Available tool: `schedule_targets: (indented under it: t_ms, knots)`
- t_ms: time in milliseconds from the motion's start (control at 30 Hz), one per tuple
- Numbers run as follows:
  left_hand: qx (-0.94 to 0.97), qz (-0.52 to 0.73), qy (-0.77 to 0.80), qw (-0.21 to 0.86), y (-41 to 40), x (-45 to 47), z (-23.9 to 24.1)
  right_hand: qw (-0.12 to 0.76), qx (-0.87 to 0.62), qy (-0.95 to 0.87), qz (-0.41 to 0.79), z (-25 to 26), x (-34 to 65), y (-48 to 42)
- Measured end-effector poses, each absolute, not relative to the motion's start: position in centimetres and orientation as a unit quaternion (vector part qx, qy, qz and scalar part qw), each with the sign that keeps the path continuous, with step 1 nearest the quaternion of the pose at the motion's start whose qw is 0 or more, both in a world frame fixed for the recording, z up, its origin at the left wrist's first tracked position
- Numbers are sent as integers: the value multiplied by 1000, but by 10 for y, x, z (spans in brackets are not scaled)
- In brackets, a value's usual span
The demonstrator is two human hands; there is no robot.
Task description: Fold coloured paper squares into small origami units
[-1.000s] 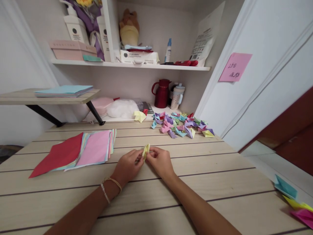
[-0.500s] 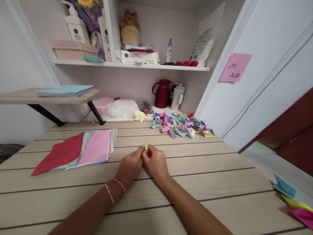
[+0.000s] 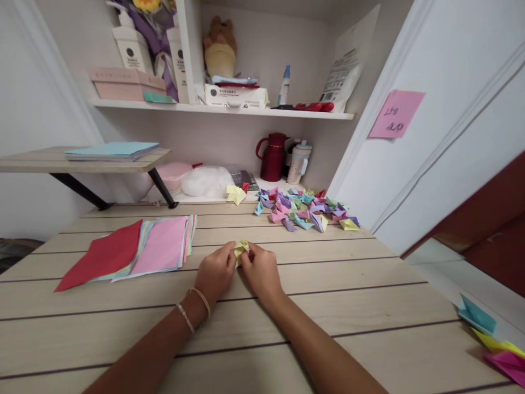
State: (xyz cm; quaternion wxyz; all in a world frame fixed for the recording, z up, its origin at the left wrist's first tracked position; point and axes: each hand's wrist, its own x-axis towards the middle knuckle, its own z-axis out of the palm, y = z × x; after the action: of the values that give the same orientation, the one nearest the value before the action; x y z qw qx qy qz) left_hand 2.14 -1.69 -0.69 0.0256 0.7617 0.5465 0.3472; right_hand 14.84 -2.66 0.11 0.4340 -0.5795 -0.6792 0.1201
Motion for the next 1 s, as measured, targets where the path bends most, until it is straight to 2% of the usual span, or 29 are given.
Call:
schedule_targets:
  t_ms: [133,233,400,567,700,1000]
  knots:
    - [676,480,505,241,-15,21,-4,503,-541,-644,199,-2,151,-24]
    - [593,531,468,384,-12,17,-1,527,-503,-645,231,-3,155,-21]
    - [522,532,433,508,-9,9,4,540,-437,-642,325,-3,167,-15]
    - [518,506,411,554,-11,6,7,504,-398,-616,456,0,179,-15]
    - [521,500,410,557,-13,6,10,527,-361,-550,538,-1,178,-14]
    - [544,494,424,529,-10,8,5,573,-372,-477,553,-7,171,-12]
